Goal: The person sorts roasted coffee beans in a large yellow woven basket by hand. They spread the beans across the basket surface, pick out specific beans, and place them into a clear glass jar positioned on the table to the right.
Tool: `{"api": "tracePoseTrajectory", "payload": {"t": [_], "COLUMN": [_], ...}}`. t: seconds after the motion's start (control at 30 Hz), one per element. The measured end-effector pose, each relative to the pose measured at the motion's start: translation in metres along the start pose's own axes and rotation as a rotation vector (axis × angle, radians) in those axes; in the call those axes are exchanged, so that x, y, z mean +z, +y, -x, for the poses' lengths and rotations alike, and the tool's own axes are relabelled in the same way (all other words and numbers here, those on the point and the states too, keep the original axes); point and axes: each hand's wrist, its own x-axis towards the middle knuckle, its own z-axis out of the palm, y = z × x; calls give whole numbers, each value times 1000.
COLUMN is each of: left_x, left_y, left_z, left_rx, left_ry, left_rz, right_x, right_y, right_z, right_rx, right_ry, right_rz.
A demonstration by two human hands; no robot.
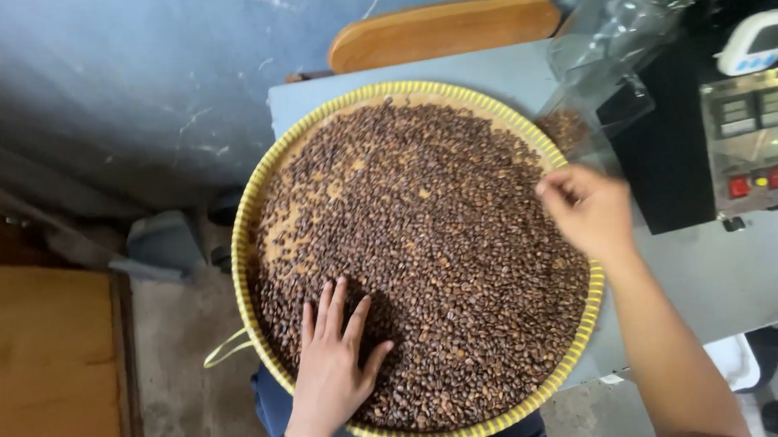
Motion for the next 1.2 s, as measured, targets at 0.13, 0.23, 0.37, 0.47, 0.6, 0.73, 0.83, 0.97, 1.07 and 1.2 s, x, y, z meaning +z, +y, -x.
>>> {"api": "tracePoseTrajectory", "payload": {"t": [0.13,0.23,0.37,0.47,0.6,0.73,0.83,0.97,1.07,1.2], "left_x": [4,13,23,27,33,29,28,26,25,25], "left_y": [-1,-7,-14,-17,-21,-18,-17,-15,-14,-14], "left_z": [-1,1,2,2,3,1,1,0,0,0], "left_rx": [-6,-18,-70,-85,-65,-67,-76,-80,-84,-77], "left_ry": [-2,-5,-33,-55,-33,-35,-66,-68,-77,-82], "left_rz": [-8,-30,-42,-65,-133,-140,-124,-126,-127,-143], "right_x": [-27,-40,-39,-37,-34,-36,-39,-37,-35,-35], "right_y": [22,36,50,58,63,66,62,68,72,75], "right_z": [-47,-74,-93,-96,-91,-90,-90,-94,-97,-97], "right_rx": [1,-119,-238,-251,-293,-331,-362,-370,-350,-332], "right_ry": [233,375,435,424,426,430,425,433,425,422], "right_rz": [-54,117,133,162,198,189,182,204,211,213]}}
